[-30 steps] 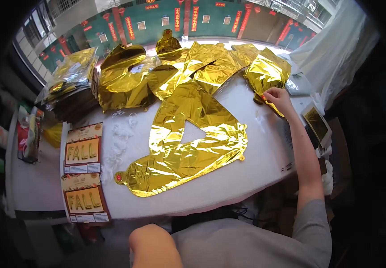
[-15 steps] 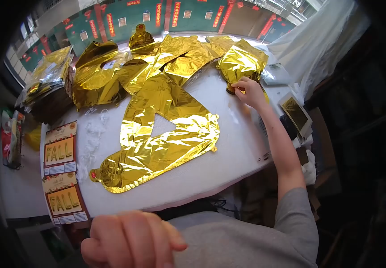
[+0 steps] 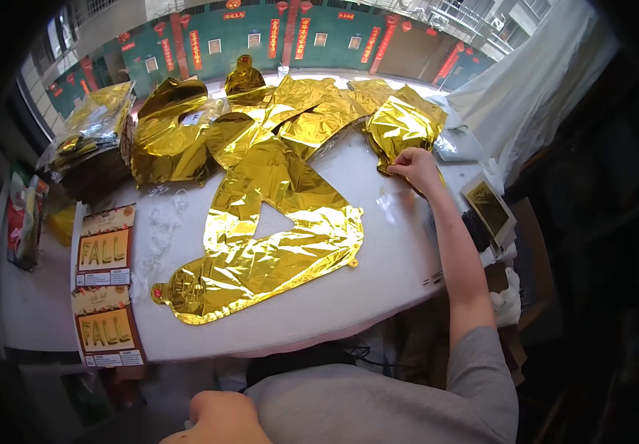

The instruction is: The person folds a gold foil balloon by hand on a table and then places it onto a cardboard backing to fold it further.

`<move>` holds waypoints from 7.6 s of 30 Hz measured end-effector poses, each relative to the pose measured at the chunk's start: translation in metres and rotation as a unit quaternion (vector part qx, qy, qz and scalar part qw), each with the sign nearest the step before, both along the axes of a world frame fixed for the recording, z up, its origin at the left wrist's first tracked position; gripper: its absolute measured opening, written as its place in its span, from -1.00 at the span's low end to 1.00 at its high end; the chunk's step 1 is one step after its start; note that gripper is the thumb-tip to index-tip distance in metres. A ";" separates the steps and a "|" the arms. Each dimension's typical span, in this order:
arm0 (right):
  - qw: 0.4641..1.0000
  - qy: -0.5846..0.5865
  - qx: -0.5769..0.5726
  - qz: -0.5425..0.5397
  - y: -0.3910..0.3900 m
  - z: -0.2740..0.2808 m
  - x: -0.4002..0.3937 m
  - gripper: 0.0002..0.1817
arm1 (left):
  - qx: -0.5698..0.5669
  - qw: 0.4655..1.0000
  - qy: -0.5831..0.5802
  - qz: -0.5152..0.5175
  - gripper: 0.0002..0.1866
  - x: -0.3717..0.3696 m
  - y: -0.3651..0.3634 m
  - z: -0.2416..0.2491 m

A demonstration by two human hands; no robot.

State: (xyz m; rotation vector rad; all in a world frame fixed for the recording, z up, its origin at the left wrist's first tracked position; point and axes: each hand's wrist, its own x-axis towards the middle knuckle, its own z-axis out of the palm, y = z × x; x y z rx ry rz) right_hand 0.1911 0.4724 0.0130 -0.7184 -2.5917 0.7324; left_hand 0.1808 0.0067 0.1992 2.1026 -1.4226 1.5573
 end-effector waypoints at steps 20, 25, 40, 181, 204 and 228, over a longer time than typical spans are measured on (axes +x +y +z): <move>0.973 0.004 -0.230 0.001 0.019 -0.003 0.012 -0.75 | -0.456 0.189 0.122 0.861 -0.50 -0.061 0.309 -0.247; 0.821 0.221 -0.524 -0.056 0.084 0.010 0.023 -0.74 | -0.437 0.188 0.147 0.867 -0.46 -0.062 0.306 -0.244; 0.856 0.495 0.077 -0.130 0.000 0.236 0.132 -0.72 | -0.350 0.232 -0.007 0.907 -0.42 -0.058 0.303 -0.250; 0.988 0.129 0.079 -0.025 -0.210 -0.037 0.149 -0.76 | -0.480 -0.023 0.094 0.872 -0.65 -0.028 -0.094 -0.212; 0.991 0.105 0.077 -0.010 -0.207 -0.030 0.149 -0.68 | -0.549 -0.056 -0.036 0.833 -0.77 -0.034 -0.099 -0.223; 0.991 0.114 0.063 -0.018 -0.206 -0.036 0.146 -0.68 | -0.545 -0.075 -0.031 0.834 -0.68 -0.036 -0.098 -0.227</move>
